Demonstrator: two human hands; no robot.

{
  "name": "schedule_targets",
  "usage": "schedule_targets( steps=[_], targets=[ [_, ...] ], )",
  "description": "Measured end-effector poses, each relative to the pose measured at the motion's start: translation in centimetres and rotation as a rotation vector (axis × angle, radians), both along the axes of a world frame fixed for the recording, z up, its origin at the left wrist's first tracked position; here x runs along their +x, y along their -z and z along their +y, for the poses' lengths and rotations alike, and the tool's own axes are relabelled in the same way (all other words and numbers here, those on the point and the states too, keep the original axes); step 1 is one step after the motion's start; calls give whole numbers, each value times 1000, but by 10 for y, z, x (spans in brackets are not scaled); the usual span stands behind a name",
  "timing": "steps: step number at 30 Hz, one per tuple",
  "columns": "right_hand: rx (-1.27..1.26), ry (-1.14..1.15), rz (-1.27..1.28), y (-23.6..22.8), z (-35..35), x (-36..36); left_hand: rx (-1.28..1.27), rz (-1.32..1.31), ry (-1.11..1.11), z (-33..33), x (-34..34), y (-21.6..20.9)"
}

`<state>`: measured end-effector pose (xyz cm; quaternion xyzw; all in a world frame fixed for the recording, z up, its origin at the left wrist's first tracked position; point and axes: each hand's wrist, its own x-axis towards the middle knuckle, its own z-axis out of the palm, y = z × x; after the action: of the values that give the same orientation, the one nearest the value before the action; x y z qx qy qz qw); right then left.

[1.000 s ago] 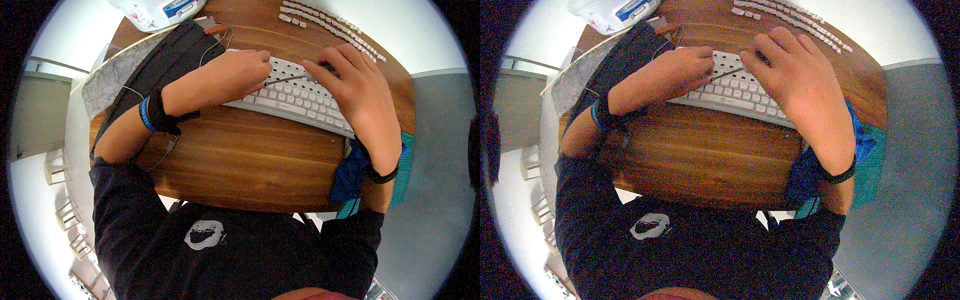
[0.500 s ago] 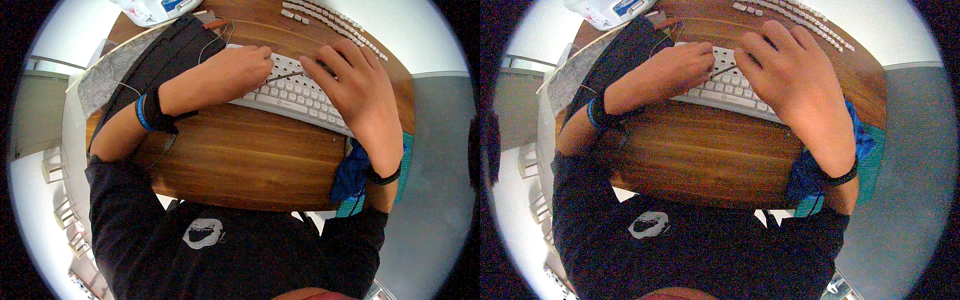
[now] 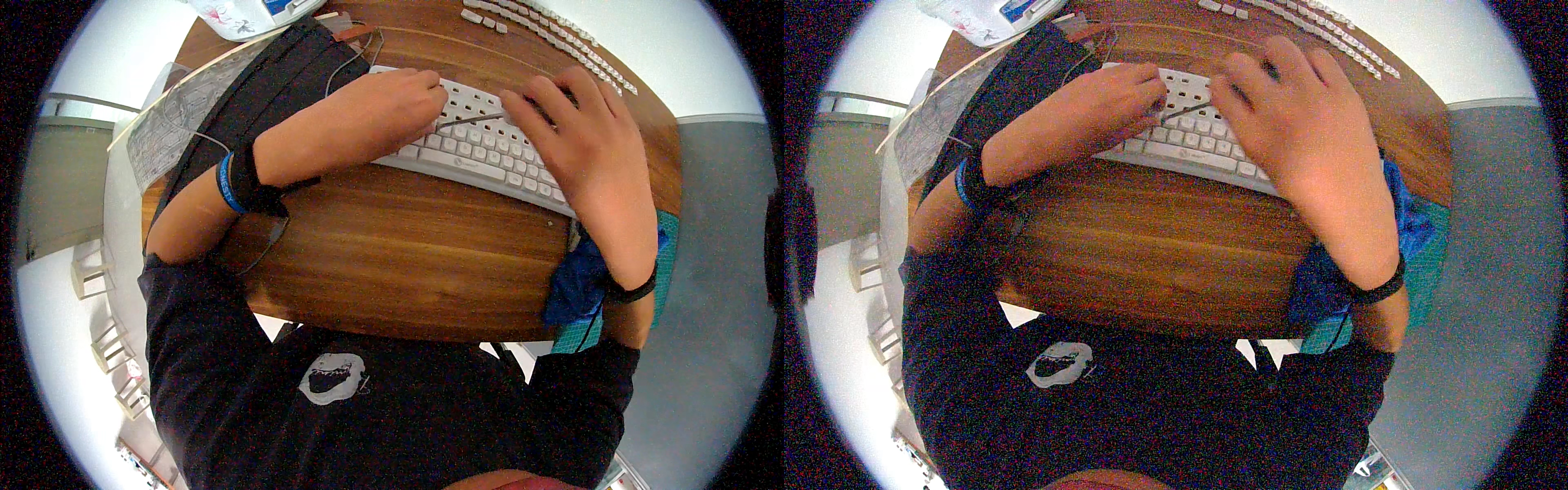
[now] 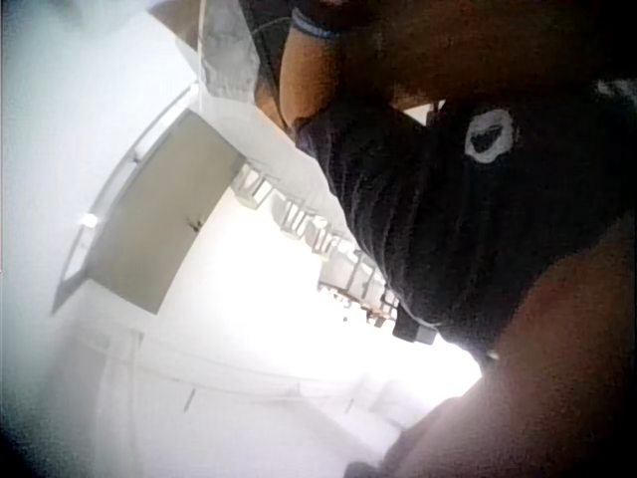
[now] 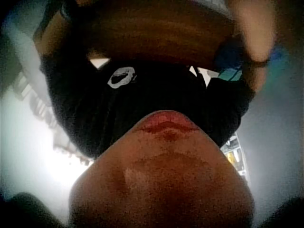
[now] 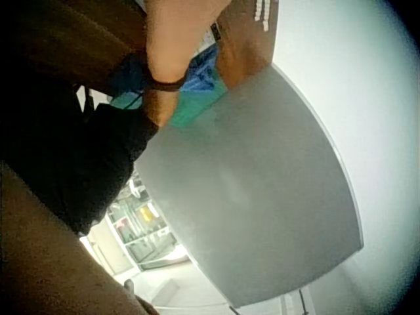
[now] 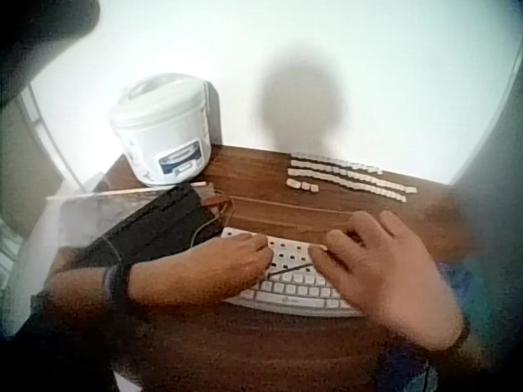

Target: The person uses a small screwdriver to pry off individual keycaps from a white keyboard and places them on the table. The removed keycaps are arranged in rows on the wooden surface.

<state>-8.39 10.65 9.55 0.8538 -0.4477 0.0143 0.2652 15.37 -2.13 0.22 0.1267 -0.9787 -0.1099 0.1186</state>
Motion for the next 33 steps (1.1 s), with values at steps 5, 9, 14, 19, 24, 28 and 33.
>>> schedule_targets(
  steps=[5,9,14,19,24,28,33],
  targets=[
    [188,138,-82,11,7,-23,22,-21,26,-3,-2,-4],
    [341,208,-202,22,11,-34,42,21,40,-7,0,-1],
    [413,208,-257,22,12,-46,172,-5,-2,-5,-4,-10],
    [381,208,-305,15,11,-58,225,128,62,-15,-16,-13],
    [417,215,-352,18,13,-73,220,211,42,-52,-66,-7],
    [375,160,-396,27,13,-86,131,280,40,-81,-120,1],
    [408,201,-408,21,14,-86,-93,442,139,-106,-159,11]
  ],
)
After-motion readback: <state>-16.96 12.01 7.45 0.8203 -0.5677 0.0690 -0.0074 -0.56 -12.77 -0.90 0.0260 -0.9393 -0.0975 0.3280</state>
